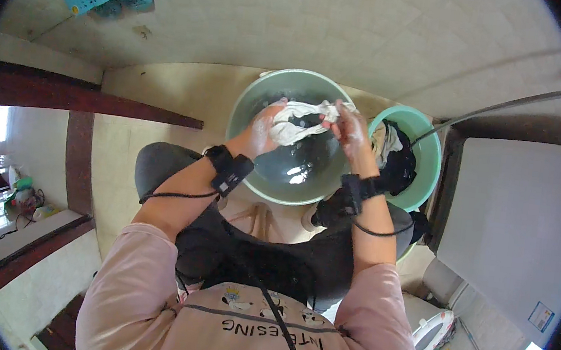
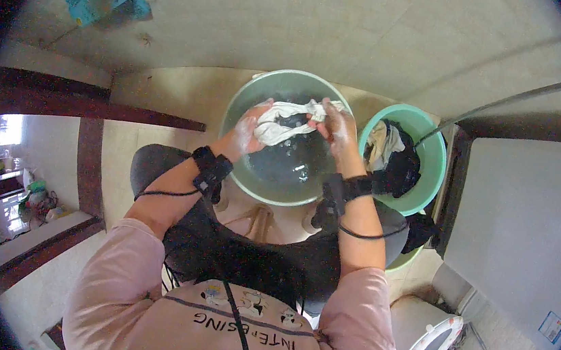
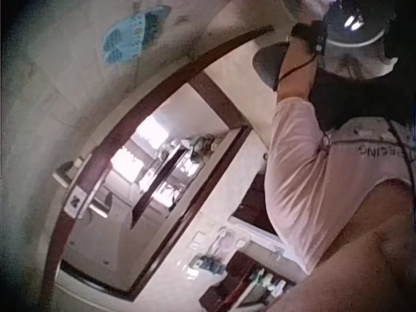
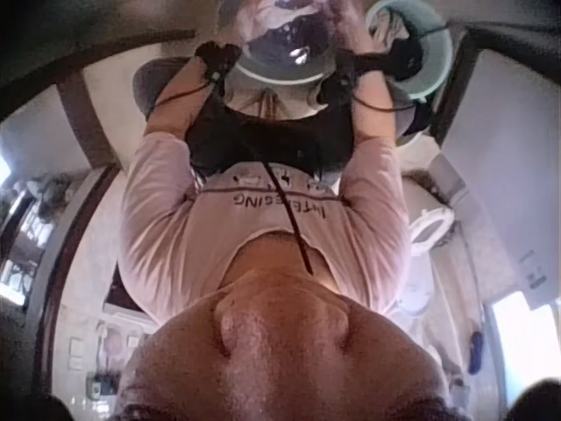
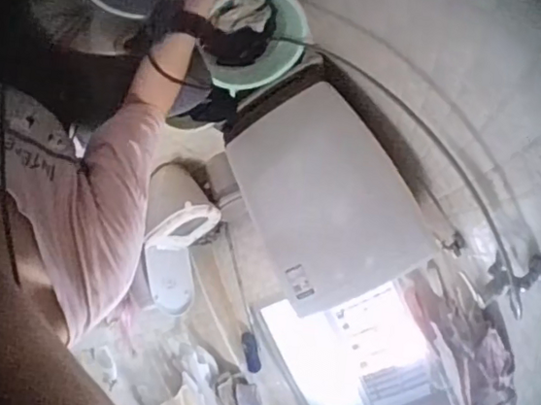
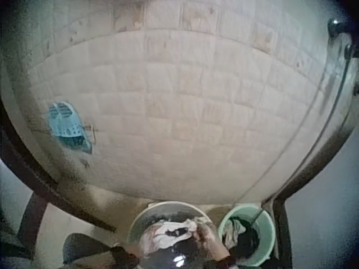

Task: The person hand-washes a white cloth and a dark garment in a bucket of soapy water by rubbing and squeezing the fabric.

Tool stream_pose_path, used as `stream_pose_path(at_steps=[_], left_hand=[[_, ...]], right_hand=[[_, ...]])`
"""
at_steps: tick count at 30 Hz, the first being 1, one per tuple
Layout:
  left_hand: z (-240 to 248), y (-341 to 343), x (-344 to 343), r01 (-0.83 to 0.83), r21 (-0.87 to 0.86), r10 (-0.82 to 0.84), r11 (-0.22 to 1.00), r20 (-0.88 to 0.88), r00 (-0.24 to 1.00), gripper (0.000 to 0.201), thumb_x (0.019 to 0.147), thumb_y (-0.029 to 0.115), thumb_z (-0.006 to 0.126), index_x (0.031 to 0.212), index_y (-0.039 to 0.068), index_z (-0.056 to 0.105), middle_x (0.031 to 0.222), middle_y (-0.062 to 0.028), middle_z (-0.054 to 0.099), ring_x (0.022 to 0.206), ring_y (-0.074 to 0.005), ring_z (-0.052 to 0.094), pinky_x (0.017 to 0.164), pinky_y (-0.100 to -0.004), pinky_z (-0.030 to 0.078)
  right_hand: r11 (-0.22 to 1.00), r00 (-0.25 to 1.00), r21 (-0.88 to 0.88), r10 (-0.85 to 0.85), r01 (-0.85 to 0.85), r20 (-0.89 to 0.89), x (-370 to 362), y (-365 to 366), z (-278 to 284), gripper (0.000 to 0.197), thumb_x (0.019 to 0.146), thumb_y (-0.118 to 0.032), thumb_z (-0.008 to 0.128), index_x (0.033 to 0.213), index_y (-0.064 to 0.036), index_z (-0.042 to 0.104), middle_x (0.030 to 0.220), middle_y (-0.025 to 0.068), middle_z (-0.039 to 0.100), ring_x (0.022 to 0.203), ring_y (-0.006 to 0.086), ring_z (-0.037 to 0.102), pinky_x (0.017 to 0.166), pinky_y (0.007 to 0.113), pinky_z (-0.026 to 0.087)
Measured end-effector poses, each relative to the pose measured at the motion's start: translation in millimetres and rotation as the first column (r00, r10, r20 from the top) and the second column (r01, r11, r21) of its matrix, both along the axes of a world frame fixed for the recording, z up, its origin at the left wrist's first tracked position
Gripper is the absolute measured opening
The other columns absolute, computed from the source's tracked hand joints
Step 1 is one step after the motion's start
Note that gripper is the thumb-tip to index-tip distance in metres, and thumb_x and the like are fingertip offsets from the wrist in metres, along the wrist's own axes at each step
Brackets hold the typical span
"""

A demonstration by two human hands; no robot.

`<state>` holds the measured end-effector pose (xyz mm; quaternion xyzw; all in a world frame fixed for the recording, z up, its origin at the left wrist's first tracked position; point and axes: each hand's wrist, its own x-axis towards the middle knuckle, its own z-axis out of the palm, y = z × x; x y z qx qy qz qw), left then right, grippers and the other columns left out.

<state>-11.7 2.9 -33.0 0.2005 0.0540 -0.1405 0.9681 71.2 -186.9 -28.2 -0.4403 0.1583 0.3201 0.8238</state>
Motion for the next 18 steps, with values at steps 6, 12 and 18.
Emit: stream_pose_path(at_steps=[6, 12, 18], left_hand=[[-95, 12, -10, 0.104, -0.006, -0.102, 0.995, -0.269, 0.958, 0.027, 0.081, 0.022, 0.042, 0.098, 0.003, 0.052, 0.093, -0.0106, 0.057, 0.085, -0.0234, 0.057, 0.078, -0.0359, 0.047], [-175, 22, -14, -0.131, 0.239, 0.236, 0.962, -0.486, 0.842, 0.024, 0.078, 0.015, 0.047, 0.098, 0.003, 0.051, 0.096, -0.0110, 0.057, 0.091, -0.0258, 0.055, 0.082, -0.0409, 0.045], [-193, 9, -8, 0.167, 0.461, 0.286, 0.872, -0.754, 0.591, 0.032, 0.071, 0.007, 0.053, 0.102, 0.013, 0.047, 0.099, -0.0094, 0.050, 0.090, -0.0286, 0.052, 0.077, -0.0542, 0.043]], right_hand=[[0.867, 0.969, -0.449, 0.246, -0.217, 0.005, -22, 25, -66, 0.025, 0.081, -0.019, 0.054, 0.094, 0.0018, 0.049, 0.073, 0.0062, 0.056, 0.052, 0.0134, 0.054, 0.040, 0.022, 0.040], [0.936, 0.984, -0.316, 0.122, -0.158, -0.131, -26, 33, -128, 0.028, 0.080, -0.014, 0.053, 0.103, -0.0016, 0.043, 0.085, 0.0058, 0.054, 0.066, 0.0151, 0.053, 0.054, 0.026, 0.045], [0.490, 0.919, -0.851, 0.395, -0.190, 0.023, -57, 25, -180, 0.027, 0.081, -0.019, 0.055, 0.102, -0.0047, 0.047, 0.088, 0.0091, 0.055, 0.072, 0.0161, 0.053, 0.060, 0.030, 0.045]])
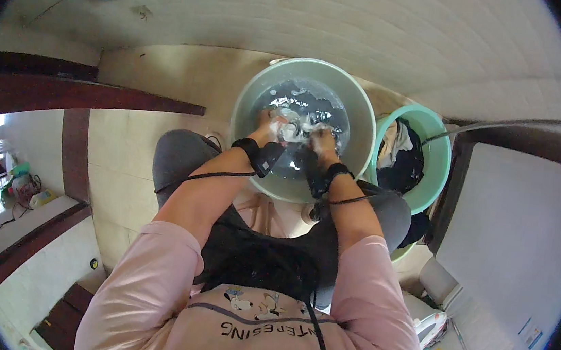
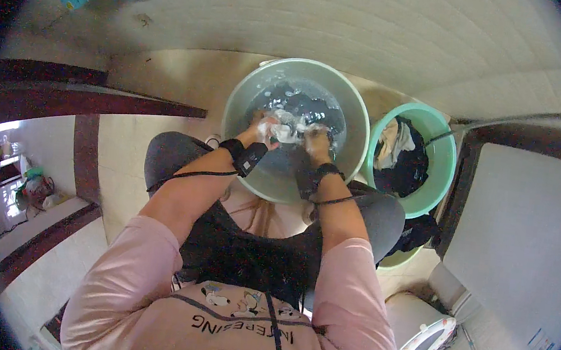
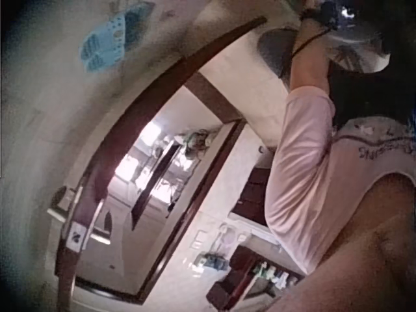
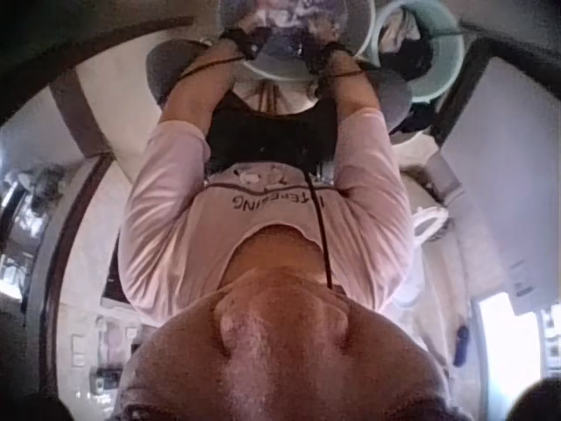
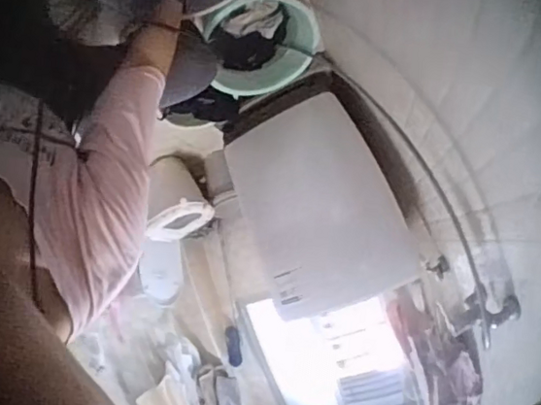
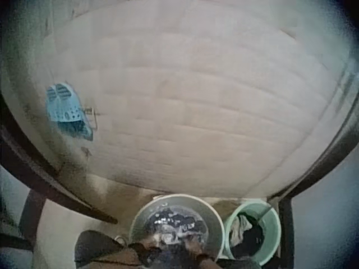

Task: The person hand-washes a white cloth and a dark garment in a bucket of soapy water by rubbing and squeezing the fabric.

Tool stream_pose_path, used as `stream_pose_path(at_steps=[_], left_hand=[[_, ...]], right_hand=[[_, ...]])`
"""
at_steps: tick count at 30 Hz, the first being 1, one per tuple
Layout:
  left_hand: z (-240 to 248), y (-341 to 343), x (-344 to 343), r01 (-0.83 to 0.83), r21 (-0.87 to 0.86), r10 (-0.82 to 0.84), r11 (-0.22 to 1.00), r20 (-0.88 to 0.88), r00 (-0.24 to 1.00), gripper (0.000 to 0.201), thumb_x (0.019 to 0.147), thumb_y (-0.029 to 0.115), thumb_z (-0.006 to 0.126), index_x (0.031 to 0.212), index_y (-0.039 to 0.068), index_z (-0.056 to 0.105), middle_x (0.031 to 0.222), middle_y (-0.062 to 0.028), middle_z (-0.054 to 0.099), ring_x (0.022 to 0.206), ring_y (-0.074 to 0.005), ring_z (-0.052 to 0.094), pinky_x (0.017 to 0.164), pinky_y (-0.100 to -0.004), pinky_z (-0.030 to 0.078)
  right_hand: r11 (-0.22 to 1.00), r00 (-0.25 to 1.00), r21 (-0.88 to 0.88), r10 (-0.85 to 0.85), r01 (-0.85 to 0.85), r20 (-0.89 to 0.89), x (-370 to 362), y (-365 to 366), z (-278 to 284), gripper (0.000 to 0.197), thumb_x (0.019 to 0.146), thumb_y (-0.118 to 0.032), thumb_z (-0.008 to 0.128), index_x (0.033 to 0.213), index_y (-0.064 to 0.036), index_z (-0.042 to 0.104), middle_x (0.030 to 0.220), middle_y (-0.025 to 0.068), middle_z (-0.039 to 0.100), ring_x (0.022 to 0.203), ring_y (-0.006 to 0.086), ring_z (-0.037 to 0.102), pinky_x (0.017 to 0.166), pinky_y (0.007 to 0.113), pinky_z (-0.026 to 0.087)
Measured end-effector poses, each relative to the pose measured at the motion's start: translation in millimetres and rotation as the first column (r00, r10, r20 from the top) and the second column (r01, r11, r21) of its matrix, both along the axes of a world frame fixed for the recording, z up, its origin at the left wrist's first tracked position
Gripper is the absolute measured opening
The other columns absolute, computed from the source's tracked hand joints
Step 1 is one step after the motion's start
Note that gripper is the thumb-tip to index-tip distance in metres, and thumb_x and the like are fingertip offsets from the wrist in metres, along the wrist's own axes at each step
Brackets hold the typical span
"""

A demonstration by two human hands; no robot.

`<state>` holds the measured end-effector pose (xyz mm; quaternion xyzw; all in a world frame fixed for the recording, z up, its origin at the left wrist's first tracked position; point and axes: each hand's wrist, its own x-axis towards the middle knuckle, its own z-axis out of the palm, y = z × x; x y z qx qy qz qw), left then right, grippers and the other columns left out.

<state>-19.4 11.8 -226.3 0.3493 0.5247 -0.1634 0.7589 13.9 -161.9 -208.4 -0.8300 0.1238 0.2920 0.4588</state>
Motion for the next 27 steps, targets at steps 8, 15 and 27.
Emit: stream_pose_path(at_steps=[8, 15, 27], left_hand=[[-9, -13, 7, -0.322, -0.278, 0.341, 0.905, 0.019, 0.940, 0.033, 0.074, -0.004, 0.048, 0.104, 0.010, 0.045, 0.106, -0.0114, 0.045, 0.094, -0.0293, 0.049, 0.077, -0.0541, 0.048], [-69, 31, -8, 0.325, 0.177, -0.363, 0.929, 0.260, 0.895, 0.029, 0.081, 0.031, 0.045, 0.106, 0.016, 0.048, 0.110, -0.0100, 0.047, 0.100, -0.0283, 0.046, 0.074, -0.0508, 0.045], [23, -15, 41, 0.374, -0.376, -0.145, 0.848, 0.513, 0.846, 0.016, 0.081, 0.026, 0.050, 0.080, 0.011, 0.055, 0.075, -0.0038, 0.058, 0.062, -0.0167, 0.055, 0.057, -0.0300, 0.046]], right_hand=[[0.961, 0.964, 0.229, -0.098, 0.157, -0.249, 6, -41, -70, 0.014, 0.080, -0.011, 0.055, 0.090, -0.0027, 0.052, 0.078, 0.0065, 0.054, 0.060, 0.0135, 0.053, 0.043, 0.027, 0.042], [0.702, 0.959, 0.705, 0.121, 0.100, -0.257, 17, 29, -15, 0.016, 0.078, -0.010, 0.056, 0.093, -0.0108, 0.051, 0.070, 0.0011, 0.052, 0.054, 0.0115, 0.050, 0.040, 0.024, 0.041], [0.848, 0.963, 0.502, -0.037, 0.172, -0.267, 9, 54, 147, 0.020, 0.075, -0.023, 0.057, 0.087, -0.0075, 0.061, 0.064, -0.0013, 0.054, 0.050, 0.0069, 0.048, 0.040, 0.020, 0.035]])
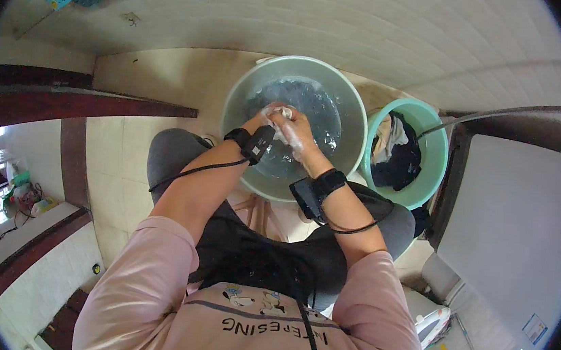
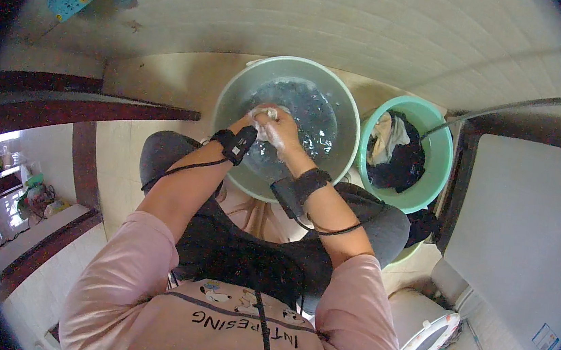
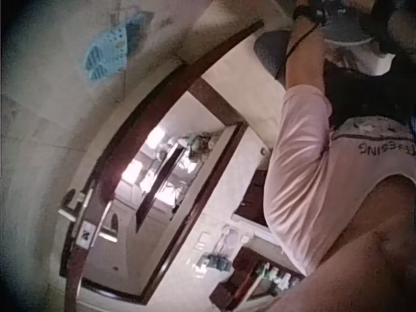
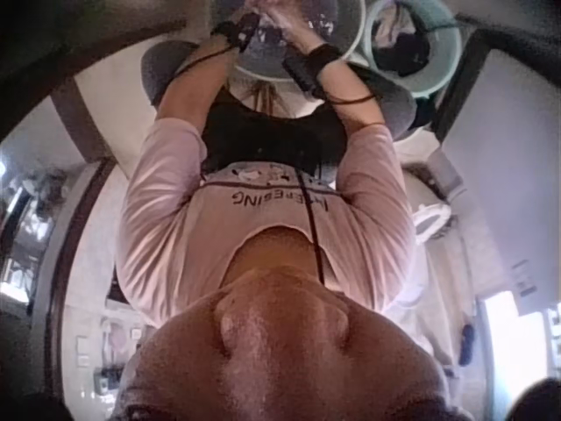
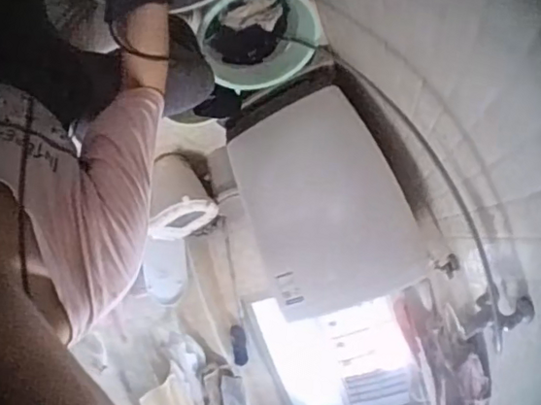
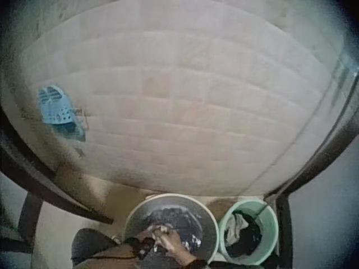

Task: The person hand-washes a white cloth and a dark garment in a bucket of soapy water by rubbing and squeezing the fabric.

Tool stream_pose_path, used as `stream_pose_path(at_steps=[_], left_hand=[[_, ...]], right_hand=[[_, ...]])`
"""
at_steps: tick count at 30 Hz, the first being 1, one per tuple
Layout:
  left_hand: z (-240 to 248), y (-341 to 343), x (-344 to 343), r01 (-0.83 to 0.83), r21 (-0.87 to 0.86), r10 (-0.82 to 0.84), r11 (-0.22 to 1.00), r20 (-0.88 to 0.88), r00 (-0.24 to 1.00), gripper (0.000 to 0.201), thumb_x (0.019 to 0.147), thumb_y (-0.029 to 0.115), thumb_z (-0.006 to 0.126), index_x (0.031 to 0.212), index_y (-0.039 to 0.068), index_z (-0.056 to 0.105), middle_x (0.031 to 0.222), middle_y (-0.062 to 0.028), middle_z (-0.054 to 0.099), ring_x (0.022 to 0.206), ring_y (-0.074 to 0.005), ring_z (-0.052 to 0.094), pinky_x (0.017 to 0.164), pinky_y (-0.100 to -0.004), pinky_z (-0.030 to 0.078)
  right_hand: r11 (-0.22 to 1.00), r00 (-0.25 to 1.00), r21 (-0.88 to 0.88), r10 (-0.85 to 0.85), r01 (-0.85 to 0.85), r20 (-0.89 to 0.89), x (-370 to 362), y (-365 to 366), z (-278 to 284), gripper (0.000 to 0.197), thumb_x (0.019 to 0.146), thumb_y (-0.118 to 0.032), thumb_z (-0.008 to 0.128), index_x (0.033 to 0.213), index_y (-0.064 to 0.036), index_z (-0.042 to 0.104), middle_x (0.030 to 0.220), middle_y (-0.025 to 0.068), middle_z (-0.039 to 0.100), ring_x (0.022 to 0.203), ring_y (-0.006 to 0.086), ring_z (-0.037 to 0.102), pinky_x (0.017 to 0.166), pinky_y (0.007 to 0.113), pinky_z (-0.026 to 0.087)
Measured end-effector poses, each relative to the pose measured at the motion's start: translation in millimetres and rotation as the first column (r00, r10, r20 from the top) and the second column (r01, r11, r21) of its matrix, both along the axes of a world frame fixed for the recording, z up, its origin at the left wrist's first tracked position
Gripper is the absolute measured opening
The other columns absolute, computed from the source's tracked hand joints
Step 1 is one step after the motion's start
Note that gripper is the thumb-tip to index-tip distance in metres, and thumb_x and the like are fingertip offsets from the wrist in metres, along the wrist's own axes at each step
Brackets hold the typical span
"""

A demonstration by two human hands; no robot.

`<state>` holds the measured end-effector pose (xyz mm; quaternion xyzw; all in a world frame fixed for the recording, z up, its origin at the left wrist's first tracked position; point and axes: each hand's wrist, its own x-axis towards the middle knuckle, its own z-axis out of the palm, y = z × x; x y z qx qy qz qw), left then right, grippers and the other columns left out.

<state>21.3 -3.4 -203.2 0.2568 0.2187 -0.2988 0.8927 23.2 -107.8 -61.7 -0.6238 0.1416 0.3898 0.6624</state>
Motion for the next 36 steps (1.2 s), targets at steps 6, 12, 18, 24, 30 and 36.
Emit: stream_pose_path(at_steps=[6, 12, 18, 24, 30, 36], left_hand=[[16, -9, -25, 0.038, 0.049, -0.044, 0.998, 0.139, 0.989, 0.014, 0.083, 0.021, 0.046, 0.080, 0.010, 0.054, 0.074, -0.0008, 0.054, 0.064, -0.0136, 0.052, 0.056, -0.0288, 0.044], [107, -31, -24, 0.136, 0.526, -0.161, 0.840, 0.001, 0.987, 0.032, 0.084, 0.039, 0.043, 0.088, 0.010, 0.056, 0.073, -0.0006, 0.054, 0.057, -0.0134, 0.051, 0.051, -0.0258, 0.041], [64, 1, -19, 0.035, 0.268, -0.063, 0.963, 0.096, 0.993, 0.034, 0.086, 0.027, 0.035, 0.096, 0.002, 0.055, 0.080, -0.0104, 0.061, 0.062, -0.0198, 0.059, 0.052, -0.0262, 0.047], [54, -2, -26, -0.131, 0.329, 0.138, 0.935, 0.003, 0.990, 0.031, 0.085, 0.025, 0.039, 0.099, 0.001, 0.052, 0.086, -0.0093, 0.058, 0.066, -0.0184, 0.057, 0.056, -0.0308, 0.048], [-26, 19, -45, -0.109, 0.390, 0.151, 0.914, -0.078, 0.986, 0.032, 0.085, 0.030, 0.046, 0.104, 0.005, 0.047, 0.098, -0.0097, 0.053, 0.081, -0.0215, 0.055, 0.070, -0.0377, 0.048], [-14, 6, -46, -0.058, 0.779, 0.176, 0.625, -0.068, 0.982, 0.043, 0.081, 0.042, 0.048, 0.113, 0.014, 0.043, 0.117, -0.0045, 0.042, 0.109, -0.0236, 0.037, 0.082, -0.0533, 0.035]], right_hand=[[0.722, 0.881, -0.690, 0.286, 0.061, 0.376, 5, 7, -12, 0.035, 0.073, -0.034, 0.052, 0.079, -0.0018, 0.064, 0.077, 0.0220, 0.060, 0.074, 0.0356, 0.059, 0.070, 0.040, 0.046], [0.923, 0.996, -0.374, -0.082, 0.090, 0.037, 33, -61, -103, 0.045, 0.077, -0.049, 0.050, 0.100, -0.0110, 0.059, 0.082, 0.0085, 0.062, 0.065, 0.0219, 0.058, 0.056, 0.035, 0.044], [0.954, 0.931, 0.299, 0.133, -0.027, -0.340, 26, -52, -97, 0.082, 0.069, -0.077, 0.023, 0.111, -0.0119, 0.048, 0.104, 0.0011, 0.051, 0.100, 0.0168, 0.045, 0.075, 0.035, 0.037], [0.962, 0.936, 0.268, 0.037, 0.062, -0.349, 29, -47, -52, 0.070, 0.070, -0.076, 0.028, 0.099, -0.0158, 0.050, 0.094, -0.0038, 0.054, 0.080, 0.0112, 0.049, 0.065, 0.028, 0.040], [0.984, 0.988, -0.126, 0.109, -0.123, -0.109, 17, -49, -113, 0.020, 0.078, -0.027, 0.063, 0.084, -0.0080, 0.058, 0.071, 0.0021, 0.057, 0.050, 0.0101, 0.050, 0.042, 0.019, 0.042], [0.755, 0.997, -0.652, -0.020, 0.068, 0.081, 10, -86, -140, 0.036, 0.077, -0.018, 0.056, 0.109, -0.0030, 0.050, 0.094, 0.0149, 0.056, 0.084, 0.0261, 0.058, 0.067, 0.035, 0.050]])
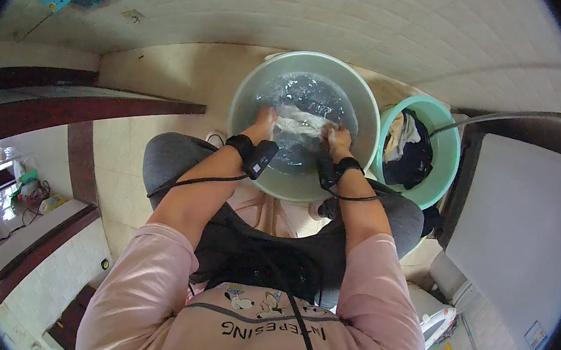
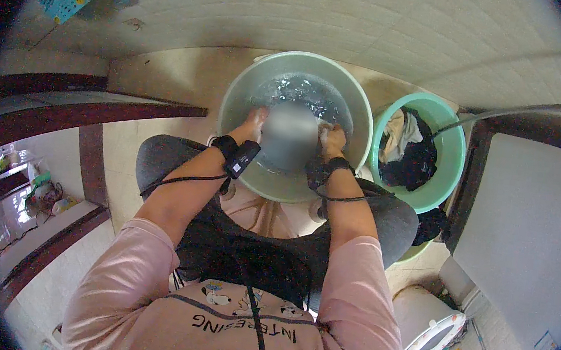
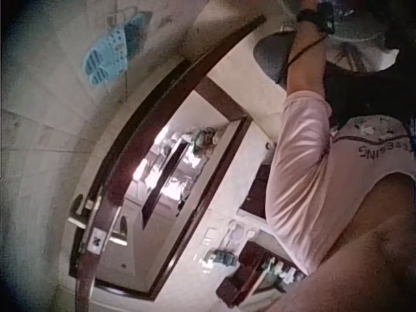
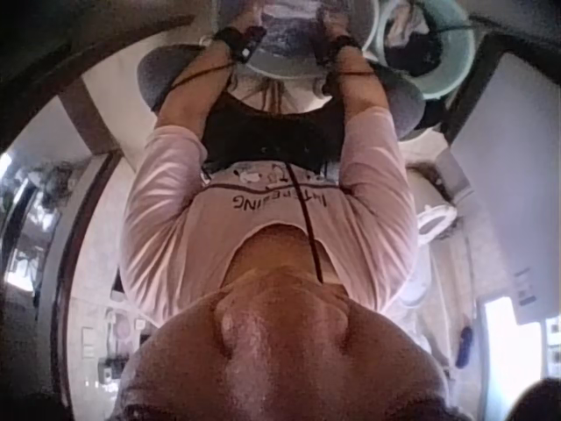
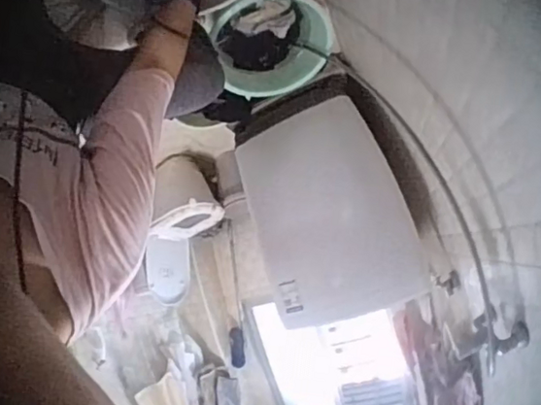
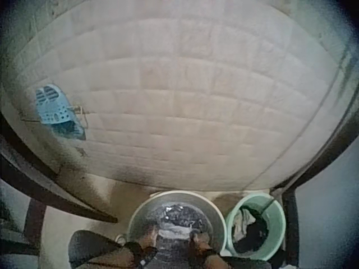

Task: The person hand-washes a white cloth and a dark garment in a bucket of soapy water by rubbing and squeezing the fabric.

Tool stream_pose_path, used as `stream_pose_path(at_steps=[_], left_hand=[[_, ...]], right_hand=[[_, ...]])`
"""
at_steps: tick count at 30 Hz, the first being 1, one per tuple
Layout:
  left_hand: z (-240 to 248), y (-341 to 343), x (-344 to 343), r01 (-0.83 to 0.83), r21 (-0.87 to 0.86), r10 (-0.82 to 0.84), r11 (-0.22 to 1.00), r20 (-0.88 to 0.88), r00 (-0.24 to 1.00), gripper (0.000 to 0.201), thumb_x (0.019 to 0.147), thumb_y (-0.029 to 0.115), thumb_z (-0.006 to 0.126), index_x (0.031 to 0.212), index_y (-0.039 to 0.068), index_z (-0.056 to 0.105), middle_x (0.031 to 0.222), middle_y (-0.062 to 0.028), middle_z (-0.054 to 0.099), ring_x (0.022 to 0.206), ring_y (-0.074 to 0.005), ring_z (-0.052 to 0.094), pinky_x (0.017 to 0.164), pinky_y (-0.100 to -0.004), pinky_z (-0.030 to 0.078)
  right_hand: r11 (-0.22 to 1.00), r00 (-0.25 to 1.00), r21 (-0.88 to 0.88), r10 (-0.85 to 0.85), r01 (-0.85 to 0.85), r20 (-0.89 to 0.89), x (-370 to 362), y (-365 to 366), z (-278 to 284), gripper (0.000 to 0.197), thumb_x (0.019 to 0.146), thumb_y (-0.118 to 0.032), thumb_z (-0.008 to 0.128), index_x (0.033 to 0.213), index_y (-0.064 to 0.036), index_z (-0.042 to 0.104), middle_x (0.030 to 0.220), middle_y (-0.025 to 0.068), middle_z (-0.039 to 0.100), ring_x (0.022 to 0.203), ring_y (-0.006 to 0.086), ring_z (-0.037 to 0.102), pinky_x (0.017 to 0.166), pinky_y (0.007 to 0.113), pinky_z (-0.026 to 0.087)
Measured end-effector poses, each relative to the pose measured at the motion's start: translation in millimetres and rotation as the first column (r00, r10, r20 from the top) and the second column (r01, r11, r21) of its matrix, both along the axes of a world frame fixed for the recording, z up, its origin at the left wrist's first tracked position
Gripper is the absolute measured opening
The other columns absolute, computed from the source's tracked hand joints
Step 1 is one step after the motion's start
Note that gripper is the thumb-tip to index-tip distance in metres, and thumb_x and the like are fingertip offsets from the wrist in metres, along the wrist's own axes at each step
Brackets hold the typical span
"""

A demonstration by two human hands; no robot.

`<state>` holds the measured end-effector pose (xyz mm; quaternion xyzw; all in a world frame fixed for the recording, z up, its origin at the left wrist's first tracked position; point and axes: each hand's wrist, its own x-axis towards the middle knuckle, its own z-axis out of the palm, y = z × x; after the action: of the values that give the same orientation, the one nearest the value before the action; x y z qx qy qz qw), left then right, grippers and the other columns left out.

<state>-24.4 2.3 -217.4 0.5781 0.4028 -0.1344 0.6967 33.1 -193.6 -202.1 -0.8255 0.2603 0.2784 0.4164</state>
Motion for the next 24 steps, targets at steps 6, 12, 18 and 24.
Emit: stream_pose_path(at_steps=[6, 12, 18, 24], left_hand=[[-2, 29, -5, -0.250, -0.349, 0.217, 0.903, -0.131, 0.967, 0.039, 0.083, 0.037, 0.044, 0.112, 0.012, 0.043, 0.111, -0.0088, 0.045, 0.101, -0.0257, 0.045, 0.082, -0.0502, 0.037], [38, 14, 16, -0.490, -0.314, 0.363, 0.813, -0.384, 0.849, 0.040, 0.085, 0.033, 0.037, 0.110, 0.002, 0.042, 0.103, -0.0139, 0.049, 0.097, -0.0274, 0.049, 0.086, -0.0473, 0.039], [51, 5, 17, -0.147, -0.521, 0.151, 0.841, -0.035, 0.988, 0.028, 0.087, 0.027, 0.039, 0.106, 0.007, 0.045, 0.100, -0.0127, 0.051, 0.089, -0.0288, 0.054, 0.081, -0.0422, 0.048], [39, 45, 14, 0.049, -0.856, 0.047, 0.514, 0.085, 0.995, 0.028, 0.072, 0.024, 0.063, 0.095, 0.008, 0.055, 0.091, -0.0076, 0.058, 0.081, -0.0199, 0.058, 0.071, -0.0332, 0.048]], right_hand=[[0.888, 0.948, -0.356, 0.318, -0.292, 0.014, -5, 31, -2, 0.043, 0.075, -0.028, 0.056, 0.109, -0.0030, 0.052, 0.102, 0.0142, 0.058, 0.093, 0.0281, 0.057, 0.076, 0.036, 0.046], [0.531, 0.958, 0.804, -0.056, 0.267, -0.282, 16, 76, 61, 0.020, 0.079, -0.011, 0.055, 0.098, -0.0066, 0.053, 0.085, 0.0056, 0.057, 0.074, 0.0145, 0.057, 0.059, 0.025, 0.049], [0.629, 0.955, 0.721, 0.236, -0.290, 0.179, 13, 100, 105, 0.014, 0.082, -0.009, 0.053, 0.095, -0.0056, 0.051, 0.084, 0.0053, 0.055, 0.072, 0.0150, 0.058, 0.056, 0.027, 0.052], [0.482, 0.754, 0.590, 0.515, -0.648, 0.408, 4, 104, 138, 0.010, 0.074, -0.005, 0.061, 0.082, -0.0052, 0.055, 0.079, 0.0031, 0.056, 0.075, 0.0125, 0.055, 0.066, 0.026, 0.046]])
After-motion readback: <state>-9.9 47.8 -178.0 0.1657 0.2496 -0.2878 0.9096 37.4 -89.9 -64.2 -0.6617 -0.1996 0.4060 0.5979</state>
